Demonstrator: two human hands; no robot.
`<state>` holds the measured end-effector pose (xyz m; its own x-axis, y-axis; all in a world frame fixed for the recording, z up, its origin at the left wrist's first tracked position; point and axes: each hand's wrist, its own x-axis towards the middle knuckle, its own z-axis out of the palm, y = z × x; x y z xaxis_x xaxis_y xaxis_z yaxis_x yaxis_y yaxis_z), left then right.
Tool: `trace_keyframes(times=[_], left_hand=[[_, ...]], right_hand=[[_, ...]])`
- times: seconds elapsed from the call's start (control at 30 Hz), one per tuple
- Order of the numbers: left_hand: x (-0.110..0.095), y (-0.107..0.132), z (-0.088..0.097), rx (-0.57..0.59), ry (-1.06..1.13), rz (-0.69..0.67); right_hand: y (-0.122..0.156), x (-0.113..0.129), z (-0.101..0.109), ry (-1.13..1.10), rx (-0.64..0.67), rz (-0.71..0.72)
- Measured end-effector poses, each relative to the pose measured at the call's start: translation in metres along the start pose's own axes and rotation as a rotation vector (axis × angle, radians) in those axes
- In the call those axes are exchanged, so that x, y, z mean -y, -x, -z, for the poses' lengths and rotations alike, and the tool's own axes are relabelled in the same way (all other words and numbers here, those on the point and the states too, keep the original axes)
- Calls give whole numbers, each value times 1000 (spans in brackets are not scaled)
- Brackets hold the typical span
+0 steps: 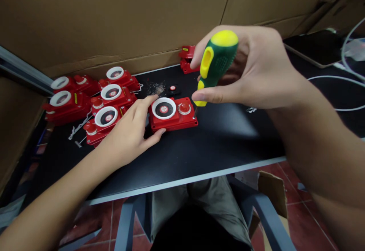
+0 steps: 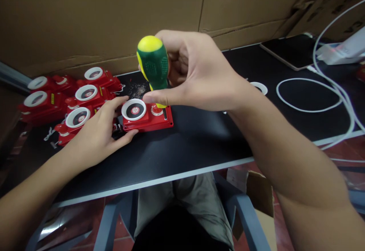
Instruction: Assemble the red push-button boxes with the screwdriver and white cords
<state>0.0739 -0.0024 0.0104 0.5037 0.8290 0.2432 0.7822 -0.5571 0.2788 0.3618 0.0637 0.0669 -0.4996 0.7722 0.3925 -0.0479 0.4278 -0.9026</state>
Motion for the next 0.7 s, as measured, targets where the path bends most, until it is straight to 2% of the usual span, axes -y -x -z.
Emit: trace_keyframes(times=[0.13,0.27,0.47,0.6,0.7], left_hand=[[0,0,0,-7,0,-24],[0,1,0,-6,11,-30],[0,0,0,-1,-6,-24],[1,0,0,-2,1,-18],[1,1,-1,1,5,-4]], right_hand=[[0,-3,0,59,16,47],[2,-3,4,93,87,85],[1,3,20,-72,243,30],[1,8,22,-68,196,-75],[2,9,19,-63,162,-102]])
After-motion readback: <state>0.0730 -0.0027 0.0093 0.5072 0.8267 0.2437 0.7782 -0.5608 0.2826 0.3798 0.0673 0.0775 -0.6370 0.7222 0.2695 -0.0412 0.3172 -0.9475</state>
